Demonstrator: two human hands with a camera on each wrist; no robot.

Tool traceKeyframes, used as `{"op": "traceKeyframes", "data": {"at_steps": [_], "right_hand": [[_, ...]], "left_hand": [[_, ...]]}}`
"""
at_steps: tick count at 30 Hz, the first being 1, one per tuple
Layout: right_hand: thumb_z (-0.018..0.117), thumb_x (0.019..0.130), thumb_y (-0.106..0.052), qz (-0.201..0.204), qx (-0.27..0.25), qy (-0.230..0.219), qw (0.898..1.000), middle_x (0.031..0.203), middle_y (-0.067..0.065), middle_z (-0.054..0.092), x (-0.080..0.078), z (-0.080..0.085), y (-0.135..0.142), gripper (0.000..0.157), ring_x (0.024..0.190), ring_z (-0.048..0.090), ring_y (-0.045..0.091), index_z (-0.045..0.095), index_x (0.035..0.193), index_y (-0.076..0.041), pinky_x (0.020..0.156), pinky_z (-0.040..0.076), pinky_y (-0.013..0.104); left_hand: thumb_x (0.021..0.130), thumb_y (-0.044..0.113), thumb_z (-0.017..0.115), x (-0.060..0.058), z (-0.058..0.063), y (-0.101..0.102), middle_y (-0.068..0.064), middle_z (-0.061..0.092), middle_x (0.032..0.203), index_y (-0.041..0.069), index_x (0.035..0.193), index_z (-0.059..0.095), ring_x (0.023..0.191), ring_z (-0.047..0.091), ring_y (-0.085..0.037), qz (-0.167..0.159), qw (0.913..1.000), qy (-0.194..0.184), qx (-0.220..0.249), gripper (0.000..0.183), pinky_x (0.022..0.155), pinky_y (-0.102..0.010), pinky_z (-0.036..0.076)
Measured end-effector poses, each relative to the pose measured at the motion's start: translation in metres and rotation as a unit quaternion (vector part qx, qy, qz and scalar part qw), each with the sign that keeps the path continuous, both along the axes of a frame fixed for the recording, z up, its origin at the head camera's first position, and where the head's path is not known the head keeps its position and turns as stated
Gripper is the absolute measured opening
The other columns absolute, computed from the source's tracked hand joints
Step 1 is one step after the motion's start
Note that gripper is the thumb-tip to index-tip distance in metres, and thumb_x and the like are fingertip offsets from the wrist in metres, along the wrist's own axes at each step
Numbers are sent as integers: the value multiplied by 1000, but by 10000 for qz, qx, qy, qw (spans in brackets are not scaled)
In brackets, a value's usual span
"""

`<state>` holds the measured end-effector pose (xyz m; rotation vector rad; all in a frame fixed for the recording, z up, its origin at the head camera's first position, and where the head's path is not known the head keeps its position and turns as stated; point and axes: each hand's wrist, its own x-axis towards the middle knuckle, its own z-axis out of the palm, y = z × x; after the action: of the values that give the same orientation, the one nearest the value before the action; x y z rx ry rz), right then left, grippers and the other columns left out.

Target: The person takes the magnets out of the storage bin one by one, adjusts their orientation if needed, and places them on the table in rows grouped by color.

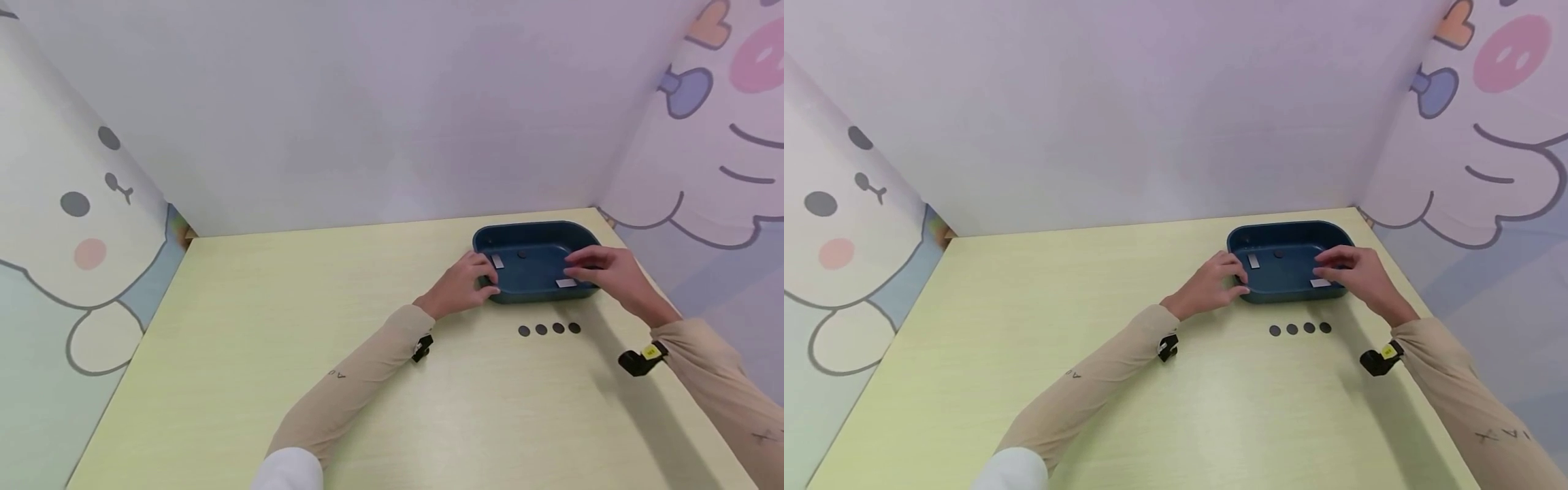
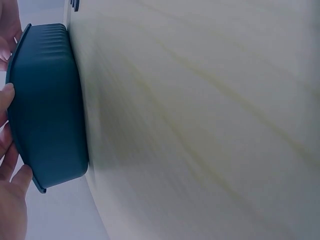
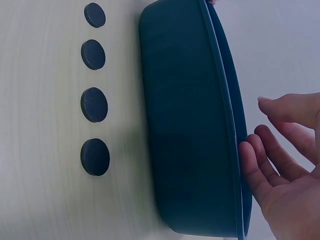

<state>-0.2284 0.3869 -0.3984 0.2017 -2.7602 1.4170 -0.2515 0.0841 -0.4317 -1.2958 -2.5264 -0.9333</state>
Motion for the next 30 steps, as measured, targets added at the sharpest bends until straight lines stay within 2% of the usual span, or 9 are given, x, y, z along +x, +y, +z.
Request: {"op": "traceKeyframes", "data": {"at_steps": [17,20,25,30], "right_hand": [[66,90,-14,178,-104,-227,9995,90,-10,67,-13,-2,-5,33,81,66,3,60,113,9,70,52,23],[65,91,-12,206,-90,-282,9993,90,-8,67,-17,-3,-5,33,82,67,6,59,114,10,70,53,22],[65,91,-14,224,64,-374,9990,90,-4,69,-24,-1,-6,34,84,67,10,59,114,9,71,52,23],[65,91,-16,216,332,-396,9984,92,1,69,-28,1,-8,34,82,65,6,59,116,7,70,50,23]], "left_hand": [[89,23,68,2,2,1,2,56,100,13,94,67,101,47,-13,-1,10000,-50,33,12,93,-17,35],[89,23,68,2,2,1,2,56,100,13,94,67,102,47,-13,13,10000,-52,15,11,94,-17,35],[89,24,67,1,2,0,3,56,100,14,94,67,102,46,-12,45,10000,-19,-21,11,94,-16,34],[90,24,67,1,1,0,2,55,100,14,94,67,101,46,-13,25,10000,-31,-4,11,93,-15,34]]}}
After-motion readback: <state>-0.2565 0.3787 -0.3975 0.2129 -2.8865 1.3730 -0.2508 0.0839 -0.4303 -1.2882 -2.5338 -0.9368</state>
